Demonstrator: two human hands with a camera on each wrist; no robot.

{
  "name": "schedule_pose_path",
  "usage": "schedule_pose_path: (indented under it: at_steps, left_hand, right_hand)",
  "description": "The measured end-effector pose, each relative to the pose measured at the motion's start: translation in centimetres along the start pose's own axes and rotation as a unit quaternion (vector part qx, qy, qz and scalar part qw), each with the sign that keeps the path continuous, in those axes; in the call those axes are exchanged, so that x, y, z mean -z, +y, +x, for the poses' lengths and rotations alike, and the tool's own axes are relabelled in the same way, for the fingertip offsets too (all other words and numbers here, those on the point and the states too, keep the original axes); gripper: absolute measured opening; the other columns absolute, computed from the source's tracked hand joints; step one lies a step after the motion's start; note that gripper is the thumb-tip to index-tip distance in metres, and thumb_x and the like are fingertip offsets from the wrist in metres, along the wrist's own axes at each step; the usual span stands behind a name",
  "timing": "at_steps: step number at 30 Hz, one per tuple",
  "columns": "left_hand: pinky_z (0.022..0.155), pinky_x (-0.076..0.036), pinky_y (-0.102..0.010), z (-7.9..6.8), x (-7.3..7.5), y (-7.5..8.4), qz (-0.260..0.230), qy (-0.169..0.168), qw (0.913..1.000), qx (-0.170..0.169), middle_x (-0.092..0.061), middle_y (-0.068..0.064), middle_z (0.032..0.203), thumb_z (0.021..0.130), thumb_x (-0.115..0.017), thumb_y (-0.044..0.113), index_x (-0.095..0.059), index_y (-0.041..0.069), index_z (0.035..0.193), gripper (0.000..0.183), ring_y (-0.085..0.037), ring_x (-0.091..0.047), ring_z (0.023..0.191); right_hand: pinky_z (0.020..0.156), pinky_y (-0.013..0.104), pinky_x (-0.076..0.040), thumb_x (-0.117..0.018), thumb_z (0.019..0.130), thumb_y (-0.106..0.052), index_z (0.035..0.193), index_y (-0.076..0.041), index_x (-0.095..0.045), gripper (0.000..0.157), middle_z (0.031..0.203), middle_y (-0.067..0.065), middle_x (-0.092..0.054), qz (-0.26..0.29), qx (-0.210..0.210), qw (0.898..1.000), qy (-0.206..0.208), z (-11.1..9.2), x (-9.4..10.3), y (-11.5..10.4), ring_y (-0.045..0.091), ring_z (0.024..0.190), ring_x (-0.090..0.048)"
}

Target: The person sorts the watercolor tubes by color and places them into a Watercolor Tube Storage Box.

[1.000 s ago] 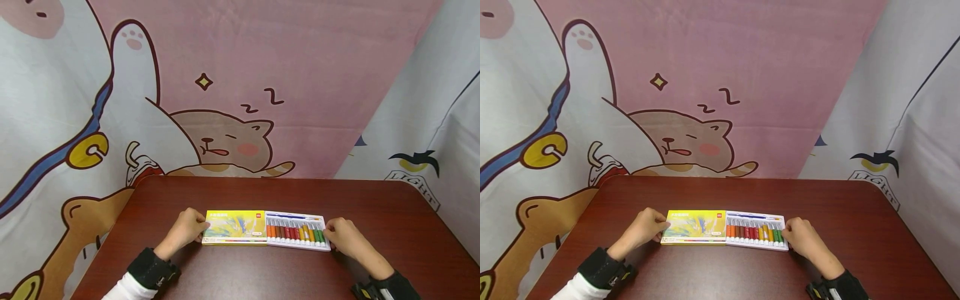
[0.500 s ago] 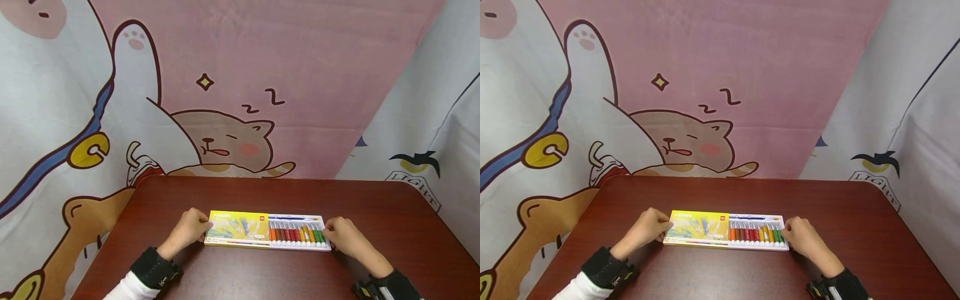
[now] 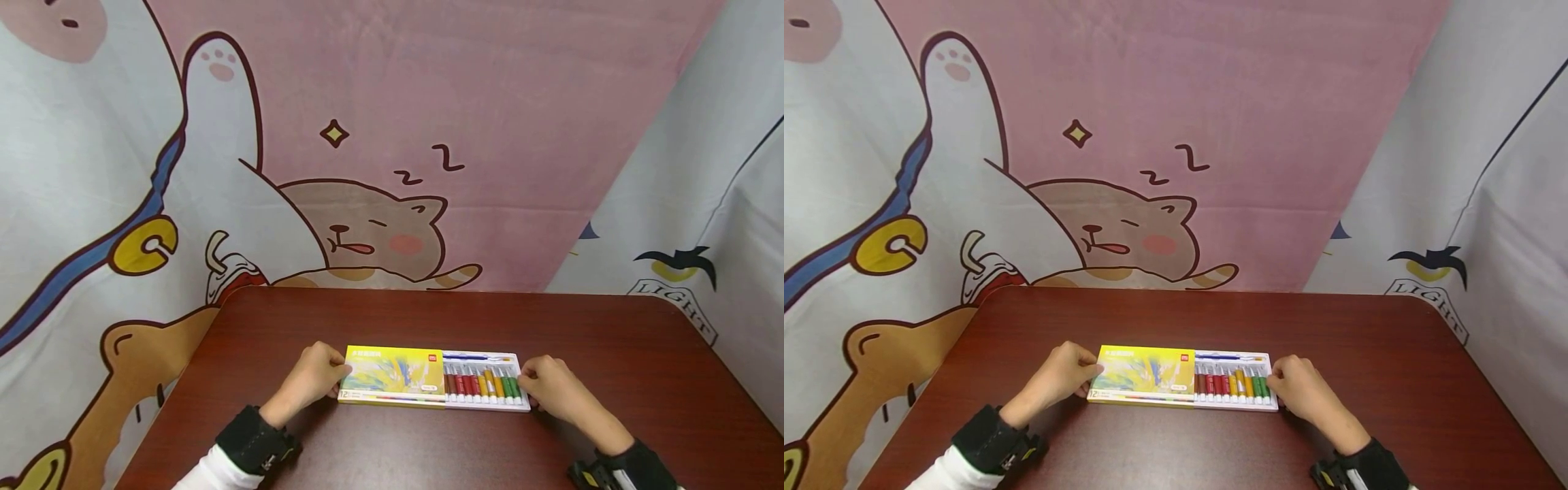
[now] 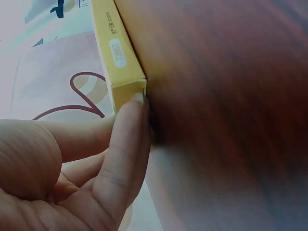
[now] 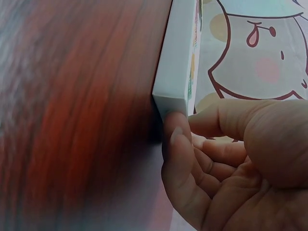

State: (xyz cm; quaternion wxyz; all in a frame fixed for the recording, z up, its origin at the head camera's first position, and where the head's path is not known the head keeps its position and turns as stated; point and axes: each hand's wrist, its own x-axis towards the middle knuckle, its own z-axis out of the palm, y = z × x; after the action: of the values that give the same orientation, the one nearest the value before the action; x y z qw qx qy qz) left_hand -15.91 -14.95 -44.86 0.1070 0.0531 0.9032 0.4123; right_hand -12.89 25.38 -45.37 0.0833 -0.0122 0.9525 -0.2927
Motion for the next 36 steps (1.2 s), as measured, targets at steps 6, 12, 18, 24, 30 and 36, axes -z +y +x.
schedule_pose_path:
  at_steps: [6,12,18,24,30,36]
  left_hand:
    - [0.042,-0.052,-0.033,0.0,-0.2,0.0,0.001,-0.002,1.0,-0.002,-0.064,-0.008,0.063,0.088,-0.062,0.004,-0.07,-0.001,0.082,0.011,-0.016,-0.058,0.045]
    - [0.041,-0.051,-0.033,0.0,-0.4,0.1,0.001,-0.002,0.9999,-0.011,-0.063,-0.008,0.059,0.089,-0.06,0.003,-0.07,0.001,0.078,0.015,-0.018,-0.058,0.044]
    - [0.039,-0.05,-0.032,0.0,-0.7,0.4,0.004,-0.005,0.9997,-0.023,-0.063,-0.007,0.059,0.089,-0.06,0.003,-0.07,0.001,0.079,0.015,-0.016,-0.057,0.042]
    - [0.039,-0.05,-0.03,0.1,-1.1,0.7,0.004,-0.003,0.9996,-0.029,-0.063,-0.007,0.059,0.088,-0.06,0.001,-0.07,0.001,0.076,0.015,-0.015,-0.056,0.04]
    - [0.04,-0.051,-0.033,0.2,-1.5,1.0,-0.005,-0.007,0.9995,-0.03,-0.062,-0.008,0.056,0.088,-0.06,0.001,-0.069,0.001,0.074,0.017,-0.016,-0.056,0.04]
    - [0.039,-0.05,-0.031,0.1,-1.7,1.3,-0.002,-0.01,0.9994,-0.032,-0.062,-0.008,0.055,0.088,-0.059,0.002,-0.069,0.003,0.072,0.019,-0.017,-0.057,0.041]
  right_hand:
    - [0.039,0.027,-0.045,-0.061,0.085,-0.007,0.077,-0.007,-0.064,0.008,0.054,0.001,-0.054,0.008,0.007,1.0,0.001,-0.1,-0.3,-0.6,0.012,0.044,-0.05]
    - [0.039,0.027,-0.045,-0.06,0.087,-0.007,0.075,-0.008,-0.065,0.013,0.052,0.002,-0.054,0.014,0.013,1.0,-0.002,-0.1,-0.5,-1.3,0.012,0.043,-0.05]
    - [0.039,0.027,-0.045,-0.06,0.088,-0.008,0.075,-0.009,-0.065,0.015,0.051,0.002,-0.054,0.021,0.012,1.0,-0.004,-0.1,-0.9,-1.8,0.012,0.043,-0.05]
    - [0.038,0.026,-0.044,-0.058,0.089,-0.006,0.076,-0.009,-0.066,0.015,0.053,0.002,-0.054,0.029,0.018,0.999,-0.002,0.1,-1.4,-2.2,0.012,0.043,-0.05]
    - [0.037,0.026,-0.043,-0.055,0.089,-0.005,0.074,-0.01,-0.066,0.019,0.051,0.001,-0.054,0.03,0.029,0.999,0.004,0.1,-1.8,-2.9,0.012,0.041,-0.049]
    - [0.037,0.026,-0.043,-0.054,0.09,-0.005,0.074,-0.011,-0.065,0.02,0.051,0.001,-0.054,0.04,0.032,0.999,-0.002,0.1,-2.3,-3.6,0.012,0.042,-0.05]
